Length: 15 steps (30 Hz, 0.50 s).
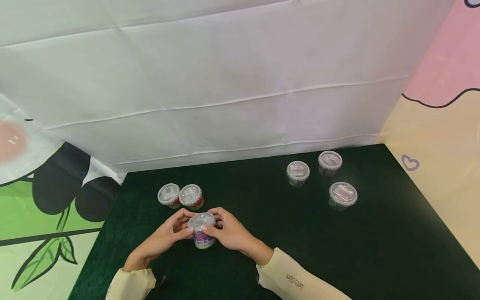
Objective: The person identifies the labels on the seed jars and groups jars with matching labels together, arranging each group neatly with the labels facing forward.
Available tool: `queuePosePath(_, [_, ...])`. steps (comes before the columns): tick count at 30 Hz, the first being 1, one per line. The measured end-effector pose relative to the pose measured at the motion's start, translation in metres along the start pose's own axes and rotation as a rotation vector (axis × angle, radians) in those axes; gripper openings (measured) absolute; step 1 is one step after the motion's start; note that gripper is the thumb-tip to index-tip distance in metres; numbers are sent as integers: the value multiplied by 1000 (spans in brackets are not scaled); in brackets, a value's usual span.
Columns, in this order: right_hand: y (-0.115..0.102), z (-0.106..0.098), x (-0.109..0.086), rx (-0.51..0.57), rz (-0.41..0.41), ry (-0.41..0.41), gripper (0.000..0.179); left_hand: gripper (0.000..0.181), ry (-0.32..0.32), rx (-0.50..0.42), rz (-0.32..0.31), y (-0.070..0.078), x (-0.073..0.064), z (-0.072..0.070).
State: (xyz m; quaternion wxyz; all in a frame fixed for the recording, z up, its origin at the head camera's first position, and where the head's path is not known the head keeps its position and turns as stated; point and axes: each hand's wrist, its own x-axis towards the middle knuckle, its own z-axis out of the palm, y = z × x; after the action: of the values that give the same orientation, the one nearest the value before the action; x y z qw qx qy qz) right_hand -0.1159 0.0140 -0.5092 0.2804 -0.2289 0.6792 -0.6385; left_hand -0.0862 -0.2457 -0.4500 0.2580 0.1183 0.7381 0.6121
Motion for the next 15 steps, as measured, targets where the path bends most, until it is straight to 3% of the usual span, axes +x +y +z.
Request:
queuePosePath(4, [46,10,33,60,20,-9,64,43,-6,6,-6,-3,-10,-14])
queuePosePath(7, [58,20,47,70,32,-14,63,43,-12,5,-8,-7,-18,-24])
queuePosePath(9, [50,29,50,63,41,-12,62,43,-15,-1,-5,-10,-23,-31])
queuePosePath(15, [-12,54,38,-17,40,6,58,40,-37,-21,21,-19,-39,-50])
